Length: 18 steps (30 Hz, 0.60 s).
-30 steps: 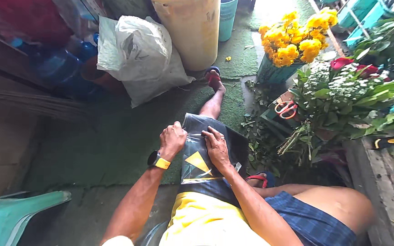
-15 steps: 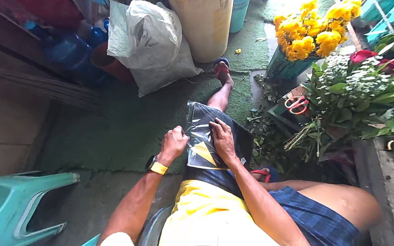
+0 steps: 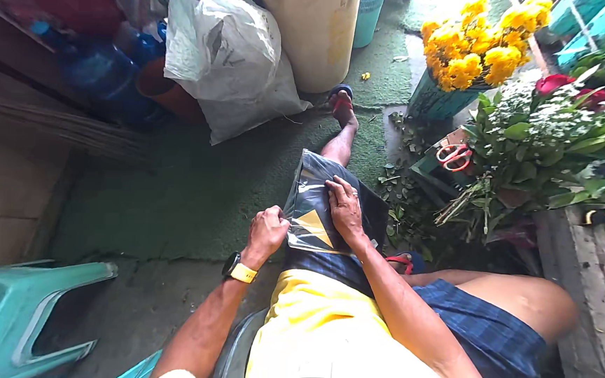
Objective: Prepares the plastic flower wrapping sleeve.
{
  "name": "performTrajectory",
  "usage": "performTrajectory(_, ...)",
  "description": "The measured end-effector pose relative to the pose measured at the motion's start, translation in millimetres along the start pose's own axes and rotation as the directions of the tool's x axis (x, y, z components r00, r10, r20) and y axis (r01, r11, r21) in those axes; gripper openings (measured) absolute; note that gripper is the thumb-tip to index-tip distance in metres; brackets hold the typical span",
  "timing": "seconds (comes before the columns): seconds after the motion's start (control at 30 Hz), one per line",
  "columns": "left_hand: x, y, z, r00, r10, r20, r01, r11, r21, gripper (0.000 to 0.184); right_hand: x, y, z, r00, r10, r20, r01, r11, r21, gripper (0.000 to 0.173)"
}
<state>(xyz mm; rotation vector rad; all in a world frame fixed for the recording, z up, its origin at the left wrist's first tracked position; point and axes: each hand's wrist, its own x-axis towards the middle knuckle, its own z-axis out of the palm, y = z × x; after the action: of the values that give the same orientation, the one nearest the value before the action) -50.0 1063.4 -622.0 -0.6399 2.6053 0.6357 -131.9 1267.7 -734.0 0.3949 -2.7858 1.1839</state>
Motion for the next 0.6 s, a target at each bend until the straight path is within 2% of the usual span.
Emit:
performTrajectory(0.07, 6, -22, -10, 0.994, -0.08, -0.076, 0.078, 0.996, -0.033, 0.026, 0, 4, -3, 1.0, -0.006, -0.004, 0.006, 1.0, 0.005, 0.035)
performTrajectory(0.1, 9, -35, -15, 0.986, -0.099, -0.132, 0.085, 0.991, -0.104, 0.027, 0, 6, -4, 1.0, -0.009, 0.0, 0.009, 1.0, 0.012, 0.035)
performTrajectory(0.17, 6, -40, -25, 0.964, -0.02, -0.265, -0.058, 0.958, -0.281, 0.027, 6, 6, -4, 1.0, -0.017, -0.01, 0.017, 1.0, 0.019, 0.036)
performTrajectory(0.2, -2, -31, -26, 0.96, 0.027, -0.277, -0.127, 0.927, -0.352, 0.033, 4, 6, -3, 1.0, -0.021, -0.01, 0.021, 1.0, 0.016, 0.035)
performTrajectory(0.27, -6, -2, -23, 0.981, 0.089, -0.171, -0.154, 0.894, -0.421, 0.07, 3, 3, -4, 1.0, -0.025, 0.006, 0.025, 0.999, 0.029, 0.034)
performTrajectory(0.3, 2, 11, -15, 0.989, 0.114, -0.096, -0.145, 0.89, -0.432, 0.08, 3, 1, -7, 1.0, -0.005, 0.023, 0.004, 0.998, 0.065, 0.034)
performTrajectory(0.33, 14, 20, -3, 0.988, 0.141, -0.057, -0.151, 0.873, -0.464, 0.068, 2, -4, -12, 0.998, 0.044, 0.047, -0.05, 0.99, 0.133, 0.033)
performTrajectory(0.37, 27, 26, 12, 0.985, 0.155, -0.072, -0.169, 0.813, -0.557, 0.044, 0, -11, -19, 0.989, 0.126, 0.076, -0.14, 0.964, 0.224, 0.035)
performTrajectory(0.4, 38, 32, 24, 0.983, 0.158, -0.089, -0.174, 0.691, -0.702, 0.031, 0, -21, -27, 0.97, 0.218, 0.107, -0.24, 0.927, 0.288, 0.046)
performTrajectory(0.43, 42, 38, 28, 0.982, 0.168, -0.085, -0.163, 0.535, -0.829, 0.031, -2, -30, -32, 0.951, 0.284, 0.12, -0.308, 0.896, 0.32, 0.061)
performTrajectory(0.47, 41, 45, 28, 0.978, 0.186, -0.092, -0.158, 0.38, -0.911, 0.032, -6, -36, -33, 0.943, 0.316, 0.103, -0.332, 0.882, 0.334, 0.067)
performTrajectory(0.5, 36, 53, 29, 0.972, 0.197, -0.127, -0.178, 0.274, -0.945, 0.032, -11, -40, -32, 0.941, 0.332, 0.066, -0.334, 0.877, 0.346, 0.061)
performTrajectory(0.53, 31, 60, 30, 0.967, 0.193, -0.168, -0.21, 0.222, -0.952, 0.032, -15, -39, -28, 0.943, 0.332, 0.007, -0.311, 0.874, 0.373, 0.048)
performTrajectory(0.6, 23, 68, 32, 0.952, 0.202, -0.232, -0.268, 0.178, -0.947, 0.032, -14, -30, -27, 0.952, 0.301, -0.052, -0.252, 0.869, 0.426, 0.032)
